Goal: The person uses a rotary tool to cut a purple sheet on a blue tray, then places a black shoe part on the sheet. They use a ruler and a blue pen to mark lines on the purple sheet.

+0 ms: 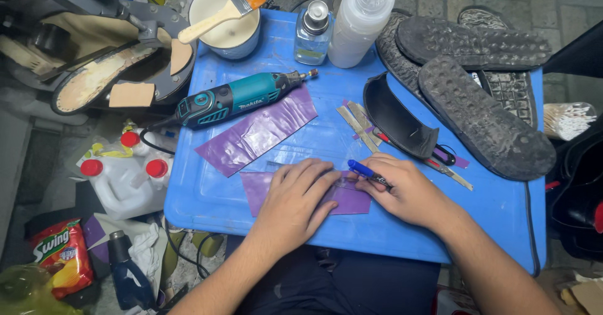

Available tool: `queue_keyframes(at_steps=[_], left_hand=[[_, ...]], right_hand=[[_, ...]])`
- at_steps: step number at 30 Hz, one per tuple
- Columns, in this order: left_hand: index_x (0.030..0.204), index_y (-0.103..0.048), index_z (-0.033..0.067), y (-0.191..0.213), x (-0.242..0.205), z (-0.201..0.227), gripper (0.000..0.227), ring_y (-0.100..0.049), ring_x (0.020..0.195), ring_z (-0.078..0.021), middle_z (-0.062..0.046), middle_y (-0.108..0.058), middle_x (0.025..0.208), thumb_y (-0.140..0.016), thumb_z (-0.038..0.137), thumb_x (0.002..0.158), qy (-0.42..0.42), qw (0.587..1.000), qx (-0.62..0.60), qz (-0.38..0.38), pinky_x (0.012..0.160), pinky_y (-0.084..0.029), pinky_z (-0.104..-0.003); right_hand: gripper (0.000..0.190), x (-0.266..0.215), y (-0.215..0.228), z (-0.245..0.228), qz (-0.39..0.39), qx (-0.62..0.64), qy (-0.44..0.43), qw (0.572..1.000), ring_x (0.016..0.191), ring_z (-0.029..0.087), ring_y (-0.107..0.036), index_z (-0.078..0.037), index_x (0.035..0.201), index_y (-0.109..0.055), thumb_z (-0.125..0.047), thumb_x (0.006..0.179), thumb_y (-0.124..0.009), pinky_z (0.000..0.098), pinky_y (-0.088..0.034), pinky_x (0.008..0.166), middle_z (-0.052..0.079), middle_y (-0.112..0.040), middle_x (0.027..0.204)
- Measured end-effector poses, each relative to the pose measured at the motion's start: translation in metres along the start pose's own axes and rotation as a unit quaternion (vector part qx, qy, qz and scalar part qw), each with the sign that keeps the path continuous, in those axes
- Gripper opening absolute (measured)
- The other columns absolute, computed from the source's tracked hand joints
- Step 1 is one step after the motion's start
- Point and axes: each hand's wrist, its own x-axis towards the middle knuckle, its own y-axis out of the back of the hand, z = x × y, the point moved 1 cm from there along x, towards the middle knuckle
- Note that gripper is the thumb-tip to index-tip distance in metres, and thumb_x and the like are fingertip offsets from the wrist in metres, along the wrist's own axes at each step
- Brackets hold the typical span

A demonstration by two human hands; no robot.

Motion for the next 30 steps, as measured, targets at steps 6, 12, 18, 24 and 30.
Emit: queue_keyframes(at_steps=[6,12,18,24,30], left_hand=[[0.114,-0.068,0.0109,0.001,0.006,-0.014,0.028,-0.062,0.112,-0.0271,-0.005,-0.065,0.114,-0.074,0.026,0.091,0.001,1.0,0.004,0.014,0.101,-0.042,-0.045],[0.112,-0.069,0.0098,0.01,0.007,-0.018,0.026,-0.061,0.106,-0.0279,-0.007,-0.063,0.11,-0.075,0.023,0.09,-0.02,0.999,0.038,0.019,0.096,-0.045,-0.044],[0.121,-0.075,0.0169,0.007,0.021,-0.014,0.042,-0.061,0.095,-0.0262,-0.004,-0.064,0.101,-0.067,0.004,0.081,0.036,0.998,0.03,-0.044,0.083,-0.046,-0.04],[0.125,-0.073,0.0147,0.011,0.025,-0.015,0.048,-0.06,0.098,-0.0273,-0.007,-0.062,0.104,-0.067,0.004,0.078,0.045,0.996,-0.018,-0.072,0.087,-0.048,-0.041],[0.119,-0.07,0.0086,0.006,0.025,-0.011,0.036,-0.059,0.107,-0.0301,-0.009,-0.063,0.114,-0.073,0.015,0.084,-0.002,0.999,-0.039,-0.034,0.09,-0.047,-0.043]], right_hand=[[0.033,-0.009,0.016,0.007,0.025,-0.021,-0.046,0.998,0.068,0.013,-0.061,0.001,0.115,-0.067,-0.001,0.082,-0.071,0.0271,-0.051,0.062,0.009,-0.068,0.102],[0.039,-0.018,0.011,0.015,0.047,0.053,-0.055,0.996,0.069,0.009,-0.059,0.0,0.118,-0.067,0.001,0.078,-0.067,0.0254,-0.051,0.063,0.003,-0.07,0.095],[0.033,-0.018,0.015,0.016,0.052,0.113,-0.085,0.989,0.069,0.005,-0.062,-0.004,0.116,-0.071,0.001,0.084,-0.066,0.0222,-0.054,0.068,0.001,-0.051,0.071],[0.035,-0.017,0.018,0.012,0.044,0.07,-0.095,0.992,0.063,0.01,-0.053,-0.002,0.109,-0.071,-0.003,0.075,-0.077,0.0255,-0.047,0.058,0.0,-0.069,0.091],[0.036,-0.015,0.013,0.015,0.034,-0.003,-0.054,0.998,0.067,0.009,-0.055,-0.002,0.109,-0.07,-0.011,0.077,-0.084,0.0249,-0.048,0.06,0.003,-0.065,0.086]])
